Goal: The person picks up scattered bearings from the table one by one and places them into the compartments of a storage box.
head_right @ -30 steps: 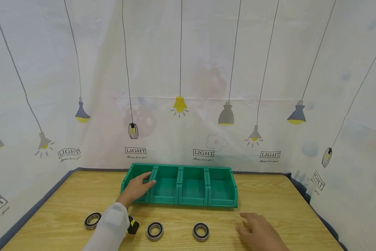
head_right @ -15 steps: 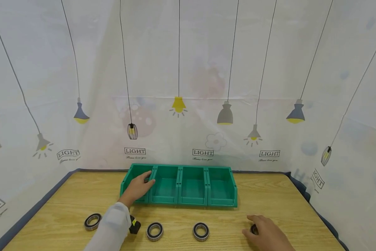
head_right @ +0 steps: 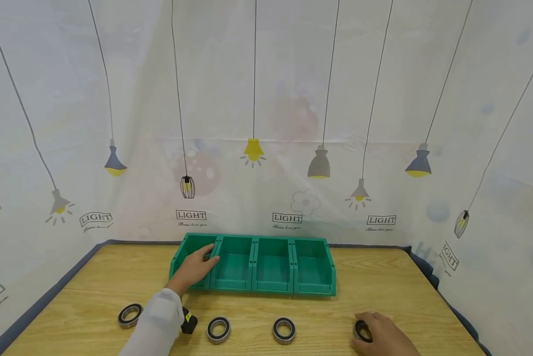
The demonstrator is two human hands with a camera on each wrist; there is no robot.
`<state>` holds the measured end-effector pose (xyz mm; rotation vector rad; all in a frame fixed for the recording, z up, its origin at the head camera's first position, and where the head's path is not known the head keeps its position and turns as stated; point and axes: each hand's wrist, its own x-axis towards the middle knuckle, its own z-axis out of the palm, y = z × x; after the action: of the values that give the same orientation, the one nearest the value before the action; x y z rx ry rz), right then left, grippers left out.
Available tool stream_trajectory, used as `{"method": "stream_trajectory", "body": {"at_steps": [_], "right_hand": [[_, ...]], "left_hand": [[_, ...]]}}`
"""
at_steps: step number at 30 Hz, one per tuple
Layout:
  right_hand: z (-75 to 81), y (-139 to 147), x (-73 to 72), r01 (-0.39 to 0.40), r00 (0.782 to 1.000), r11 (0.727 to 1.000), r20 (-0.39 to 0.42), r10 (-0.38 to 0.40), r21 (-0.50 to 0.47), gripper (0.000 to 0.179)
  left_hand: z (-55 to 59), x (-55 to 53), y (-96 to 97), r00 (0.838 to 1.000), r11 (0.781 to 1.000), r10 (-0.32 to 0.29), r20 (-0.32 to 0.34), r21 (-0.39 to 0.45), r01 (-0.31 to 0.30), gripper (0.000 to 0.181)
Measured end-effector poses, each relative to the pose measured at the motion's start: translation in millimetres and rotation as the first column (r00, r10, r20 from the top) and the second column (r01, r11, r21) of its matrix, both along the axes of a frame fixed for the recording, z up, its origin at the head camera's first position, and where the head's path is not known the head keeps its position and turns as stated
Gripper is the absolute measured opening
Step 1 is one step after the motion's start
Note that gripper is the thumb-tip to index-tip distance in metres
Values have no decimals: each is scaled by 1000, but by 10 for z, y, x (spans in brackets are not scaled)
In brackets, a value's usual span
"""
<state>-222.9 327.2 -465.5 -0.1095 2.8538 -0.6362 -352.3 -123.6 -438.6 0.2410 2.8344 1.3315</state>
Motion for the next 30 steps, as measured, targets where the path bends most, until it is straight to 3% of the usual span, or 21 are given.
{"method": "stream_trajectory", "body": {"at_steps": [6, 30], "right_hand": [[-4, 4, 21, -5, 999, 1000, -42, 6, 26, 60], [8, -12, -8, -2, 999, 998, -32, 4, 59, 53]], "left_hand": [[-10, 0, 2, 1000, 1000, 0, 1, 3, 0, 60], [-39, 13, -14, 1000, 999, -6, 13, 36, 6, 60]]}}
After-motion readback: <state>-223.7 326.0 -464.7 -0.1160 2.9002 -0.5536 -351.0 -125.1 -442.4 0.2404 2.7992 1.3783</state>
